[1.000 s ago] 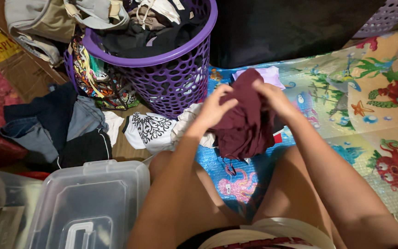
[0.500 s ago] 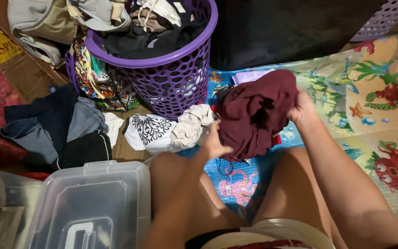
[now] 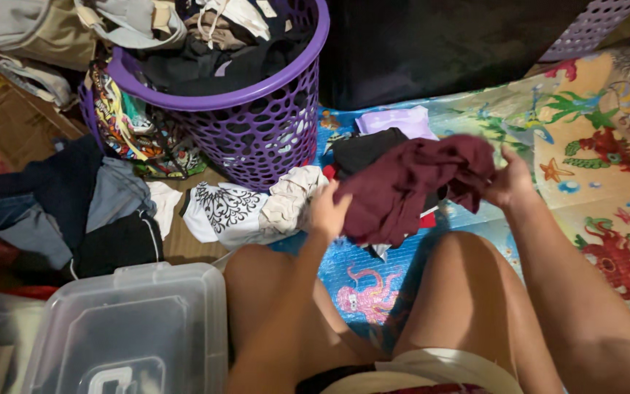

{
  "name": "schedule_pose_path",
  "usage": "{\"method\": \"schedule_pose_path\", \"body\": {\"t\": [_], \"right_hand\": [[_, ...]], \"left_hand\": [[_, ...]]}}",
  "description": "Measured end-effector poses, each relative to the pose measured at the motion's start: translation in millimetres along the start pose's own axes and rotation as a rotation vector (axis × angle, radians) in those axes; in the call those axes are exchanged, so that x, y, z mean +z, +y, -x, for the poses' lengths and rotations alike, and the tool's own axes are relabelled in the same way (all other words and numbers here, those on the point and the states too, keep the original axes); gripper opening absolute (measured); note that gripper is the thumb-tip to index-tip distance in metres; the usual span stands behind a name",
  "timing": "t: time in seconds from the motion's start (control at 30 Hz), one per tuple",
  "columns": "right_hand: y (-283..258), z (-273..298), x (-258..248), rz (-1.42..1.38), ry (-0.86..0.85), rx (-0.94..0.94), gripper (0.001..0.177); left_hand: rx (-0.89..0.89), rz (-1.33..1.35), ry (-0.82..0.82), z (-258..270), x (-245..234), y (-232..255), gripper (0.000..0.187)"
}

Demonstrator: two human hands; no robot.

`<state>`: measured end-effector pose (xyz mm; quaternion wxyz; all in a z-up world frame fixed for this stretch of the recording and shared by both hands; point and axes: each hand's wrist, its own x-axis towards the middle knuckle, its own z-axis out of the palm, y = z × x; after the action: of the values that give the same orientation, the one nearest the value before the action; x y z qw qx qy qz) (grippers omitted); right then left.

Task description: The person sorts clothes by placing items into a laundry basket and folds various garments by hand, stacking the folded clothes on the floor.

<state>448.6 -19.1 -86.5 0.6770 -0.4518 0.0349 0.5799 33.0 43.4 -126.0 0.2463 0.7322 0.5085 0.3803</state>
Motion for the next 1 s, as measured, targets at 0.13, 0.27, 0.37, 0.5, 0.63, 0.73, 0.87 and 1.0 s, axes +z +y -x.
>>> {"method": "schedule_pose_path", "body": {"t": [0.13, 0.27, 0.37, 0.5, 0.63, 0.73, 0.87, 1.0], "right_hand": [[19, -1, 0, 0.548, 0.353, -0.389, 0.066], [28, 45, 54, 0.888, -0.343, -1.042, 0.082], [24, 117, 113, 1.114, -0.641, -1.161, 0.093], [13, 151, 147, 1.383, -0.475, -1.133, 0.055], [15, 136, 132, 1.838, -0.198, -1.193, 0.053], [33, 125, 116, 1.719, -0.231, -1.141, 0.061], [56, 109, 95, 1.666, -0.104, -1.036, 0.083], [92, 107, 61, 1.353, 0.334, -1.491, 0.077]], "left_hand": [[0.228, 0.034, -0.128, -43, -75, 96, 0.039], [0.796, -0.256, -0.138, -86, -108, 184, 0.040], [1.093, -0.359, -0.126, -111, -109, 239, 0.020], [1.217, -0.348, -0.142, -122, -116, 265, 0.006], [1.194, -0.459, -0.069, -116, -125, 252, 0.015], [1.228, -0.496, 0.025, -110, -132, 260, 0.005], [1.391, -0.499, 0.259, -100, -158, 279, 0.002], [1.433, -0.462, 0.342, -90, -191, 280, 0.003]]}}
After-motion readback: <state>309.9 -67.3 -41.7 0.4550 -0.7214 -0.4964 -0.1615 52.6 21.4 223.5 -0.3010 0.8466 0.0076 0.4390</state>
